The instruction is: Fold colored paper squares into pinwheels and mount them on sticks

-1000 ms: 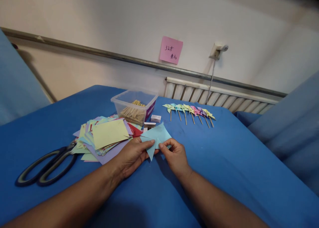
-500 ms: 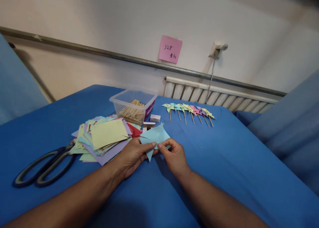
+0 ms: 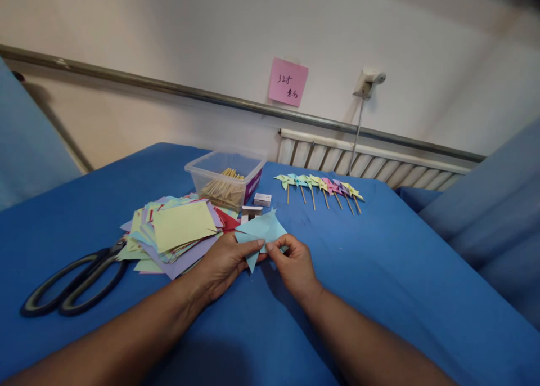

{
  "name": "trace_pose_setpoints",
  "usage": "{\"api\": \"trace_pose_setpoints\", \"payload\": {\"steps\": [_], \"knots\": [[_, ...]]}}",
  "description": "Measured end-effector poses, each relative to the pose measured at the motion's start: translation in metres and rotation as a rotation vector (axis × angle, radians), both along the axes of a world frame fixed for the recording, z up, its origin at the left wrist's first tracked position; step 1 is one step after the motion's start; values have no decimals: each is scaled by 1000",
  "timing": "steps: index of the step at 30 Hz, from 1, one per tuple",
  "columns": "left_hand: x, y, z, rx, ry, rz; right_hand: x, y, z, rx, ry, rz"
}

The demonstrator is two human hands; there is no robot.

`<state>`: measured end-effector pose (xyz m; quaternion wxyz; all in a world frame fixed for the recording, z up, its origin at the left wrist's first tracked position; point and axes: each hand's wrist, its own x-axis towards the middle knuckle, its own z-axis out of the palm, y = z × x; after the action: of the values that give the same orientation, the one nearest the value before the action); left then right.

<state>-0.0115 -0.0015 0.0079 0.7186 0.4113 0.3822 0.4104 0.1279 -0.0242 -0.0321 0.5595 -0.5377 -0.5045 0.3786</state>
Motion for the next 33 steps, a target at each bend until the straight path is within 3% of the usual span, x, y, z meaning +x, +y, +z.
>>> {"api": "trace_pose_setpoints", "payload": {"steps": [10,17,22,28,33], "knots": [[-1,1,-1,31,38,-1,-2,-2,1,-19,36,69],[-5,7,1,100,183,-1,3,0,5,17,432,10],[-6,4,10,100,305,-7,8,5,7,-109,654,168],[-8,-3,24,230,433,-141,7,-2,12,-198,626,297],[-11,1,21,346,530,-177,5,-5,12,-197,520,328]]}}
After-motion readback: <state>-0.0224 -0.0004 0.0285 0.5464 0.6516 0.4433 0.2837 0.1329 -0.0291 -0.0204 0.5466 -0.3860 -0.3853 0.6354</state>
